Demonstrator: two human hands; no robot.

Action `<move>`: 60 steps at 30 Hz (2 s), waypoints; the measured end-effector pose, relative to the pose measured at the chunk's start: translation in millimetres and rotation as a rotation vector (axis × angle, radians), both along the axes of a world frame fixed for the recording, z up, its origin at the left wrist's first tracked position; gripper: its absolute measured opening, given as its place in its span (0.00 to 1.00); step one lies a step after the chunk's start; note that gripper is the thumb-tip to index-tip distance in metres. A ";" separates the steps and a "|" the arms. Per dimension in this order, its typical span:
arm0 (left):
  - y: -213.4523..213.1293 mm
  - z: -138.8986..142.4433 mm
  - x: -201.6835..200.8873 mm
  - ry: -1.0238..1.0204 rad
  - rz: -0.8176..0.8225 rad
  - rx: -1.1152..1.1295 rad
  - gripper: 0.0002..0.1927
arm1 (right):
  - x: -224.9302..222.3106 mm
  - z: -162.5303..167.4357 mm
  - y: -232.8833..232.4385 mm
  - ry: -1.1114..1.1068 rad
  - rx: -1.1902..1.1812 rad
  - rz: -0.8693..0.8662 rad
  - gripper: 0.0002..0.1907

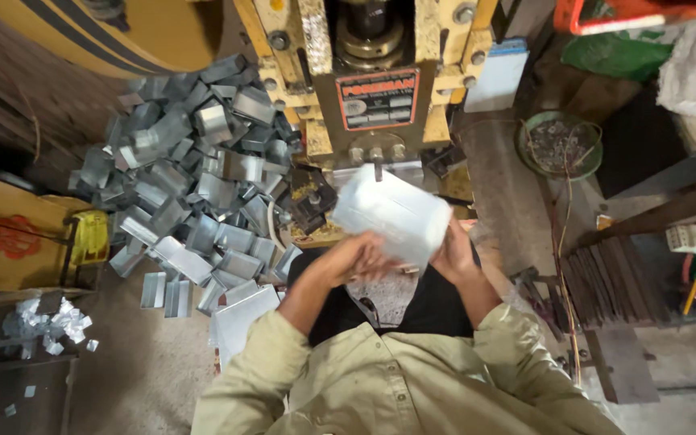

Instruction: The person picks up metal sheets one at a time and positions them into a press machine. They activate the machine to bend the edges of the sheet, rotating the item to shape all sides before placing the finished component in a pile.

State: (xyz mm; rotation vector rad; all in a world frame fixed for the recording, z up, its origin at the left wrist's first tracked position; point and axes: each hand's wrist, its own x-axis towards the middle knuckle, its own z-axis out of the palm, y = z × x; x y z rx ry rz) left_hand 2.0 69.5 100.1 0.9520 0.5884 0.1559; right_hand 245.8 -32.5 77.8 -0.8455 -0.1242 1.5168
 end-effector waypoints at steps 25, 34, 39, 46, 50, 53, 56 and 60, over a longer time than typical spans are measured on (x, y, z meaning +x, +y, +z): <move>8.3 -31.1 6.1 0.110 0.801 0.925 0.29 | -47.5 -3.6 39.7 -0.559 0.290 -0.274 0.39; 4.1 -30.4 5.3 0.142 0.826 0.847 0.33 | -39.5 -6.8 35.3 -0.641 0.327 -0.246 0.39; 2.0 -22.7 4.4 0.181 0.896 0.967 0.35 | -37.4 -0.5 31.8 -0.685 0.289 -0.255 0.44; 13.4 10.3 16.5 -0.030 0.717 0.785 0.41 | -12.6 10.1 51.6 -0.659 0.328 -0.227 0.39; 9.8 0.2 12.1 -0.124 0.702 0.753 0.37 | 11.9 15.5 34.3 -0.637 0.524 -0.213 0.33; -19.9 -28.0 -8.3 0.130 0.727 0.984 0.35 | 15.8 15.2 2.7 -0.600 0.394 -0.119 0.33; -54.2 -53.1 -20.4 0.148 0.671 0.795 0.30 | 6.6 9.6 -9.0 -0.576 0.026 -0.099 0.28; -77.0 -61.0 -38.0 0.076 0.690 0.125 0.27 | -15.1 5.4 -29.6 -0.699 0.062 -0.181 0.20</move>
